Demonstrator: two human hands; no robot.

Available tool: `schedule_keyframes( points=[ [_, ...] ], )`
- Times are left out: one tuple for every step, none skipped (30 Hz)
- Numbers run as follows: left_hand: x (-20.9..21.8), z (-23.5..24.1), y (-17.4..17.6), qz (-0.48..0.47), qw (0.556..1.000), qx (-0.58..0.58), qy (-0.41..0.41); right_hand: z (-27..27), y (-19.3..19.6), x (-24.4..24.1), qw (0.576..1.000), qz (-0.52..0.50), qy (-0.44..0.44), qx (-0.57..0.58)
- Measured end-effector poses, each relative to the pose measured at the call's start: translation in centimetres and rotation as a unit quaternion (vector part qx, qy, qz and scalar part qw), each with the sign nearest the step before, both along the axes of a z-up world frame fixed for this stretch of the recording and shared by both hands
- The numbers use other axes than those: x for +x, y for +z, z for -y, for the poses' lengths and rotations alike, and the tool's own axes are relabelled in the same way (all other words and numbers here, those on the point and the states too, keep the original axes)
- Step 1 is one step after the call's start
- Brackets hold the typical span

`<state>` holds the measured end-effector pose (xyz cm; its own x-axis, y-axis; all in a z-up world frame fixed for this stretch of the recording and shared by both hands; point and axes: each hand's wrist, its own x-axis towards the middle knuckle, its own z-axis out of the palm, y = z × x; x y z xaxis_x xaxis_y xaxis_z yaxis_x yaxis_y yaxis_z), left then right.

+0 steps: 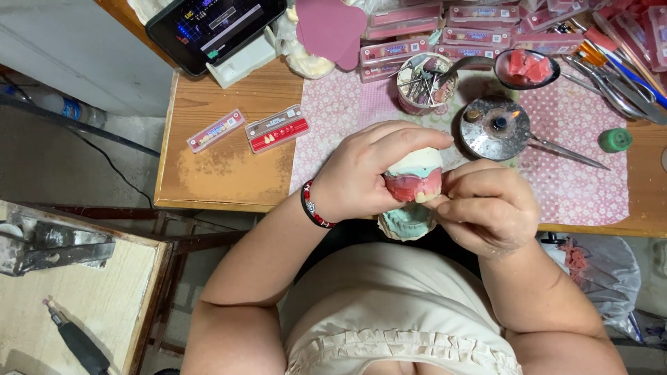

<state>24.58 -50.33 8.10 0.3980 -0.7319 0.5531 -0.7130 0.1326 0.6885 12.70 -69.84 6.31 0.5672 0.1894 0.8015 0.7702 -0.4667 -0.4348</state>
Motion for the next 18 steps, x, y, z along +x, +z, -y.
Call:
schedule_keyframes(
  points=[
    [0.0, 0.0, 0.0, 0.0, 1.0, 0.001, -0.001, 0.2, 0.0, 0.0, 1.0, 0.0, -0.001, 0.001],
    [0.0, 0.1, -0.1, 0.003, 1.0, 0.003, -0.001, 0.4, -0.1, 0.1, 0.999, 0.011, 0.01, -0.031],
    [0.0, 0.1, -0.1, 0.006, 1.0, 0.003, -0.001, 0.7, -0.1, 0.1, 0.997, 0.023, 0.021, -0.065],
    [0.0, 0.1, -0.1, 0.006, 1.0, 0.004, -0.002, 0.2, 0.5, 0.2, 0.997, 0.023, 0.019, -0.064],
    [0.0, 0.2, -0.1, 0.006, 1.0, 0.004, 0.001, -0.3, 1.0, 0.2, 0.997, 0.035, -0.002, -0.068],
    [0.0, 0.1, -0.1, 0.006, 1.0, 0.005, 0.004, -0.8, 1.5, 0.2, 0.996, 0.046, -0.023, -0.072],
    [0.0, 0.2, -0.1, 0.007, 1.0, 0.005, 0.005, -0.8, 1.5, 0.2, 0.996, 0.047, -0.022, -0.072],
    [0.0, 0.2, -0.1, 0.007, 1.0, 0.0, 0.005, -0.8, 1.6, 0.2, 0.996, 0.043, -0.027, -0.077],
    [-0.1, 0.2, -0.1, 0.007, 1.0, -0.005, 0.005, -0.8, 1.6, 0.2, 0.995, 0.039, -0.032, -0.083],
    [-0.1, 0.3, -0.1, 0.007, 1.0, -0.005, 0.007, -0.7, 1.3, 0.2, 0.995, 0.039, -0.031, -0.084],
    [-0.1, 0.3, -0.2, 0.013, 1.0, -0.009, 0.007, -0.5, 1.0, 0.1, 0.996, 0.032, -0.032, -0.077],
    [-0.2, 0.3, -0.2, 0.02, 1.0, -0.012, 0.007, -0.4, 0.7, 0.0, 0.997, 0.025, -0.033, -0.07],
    [-0.2, 0.3, -0.3, 0.019, 1.0, -0.012, 0.008, -0.4, 0.7, 0.0, 0.997, 0.025, -0.032, -0.07],
    [-0.2, 0.4, -0.3, 0.021, 1.0, -0.012, 0.012, -0.4, 0.7, 0.0, 0.996, 0.022, -0.032, -0.075],
    [-0.2, 0.4, -0.4, 0.023, 1.0, -0.011, 0.016, -0.3, 0.7, 0.0, 0.996, 0.02, -0.031, -0.08],
    [-0.2, 0.4, -0.4, 0.022, 1.0, -0.012, 0.017, -0.4, 0.7, -0.1, 0.996, 0.02, -0.03, -0.08],
    [-0.3, 0.4, -0.4, 0.023, 1.0, -0.01, 0.019, -0.5, 0.7, -0.1, 0.995, 0.021, -0.042, -0.085],
    [-0.3, 0.4, -0.4, 0.023, 0.999, -0.009, 0.021, -0.7, 0.8, -0.2, 0.994, 0.023, -0.054, -0.089]
  ],
)
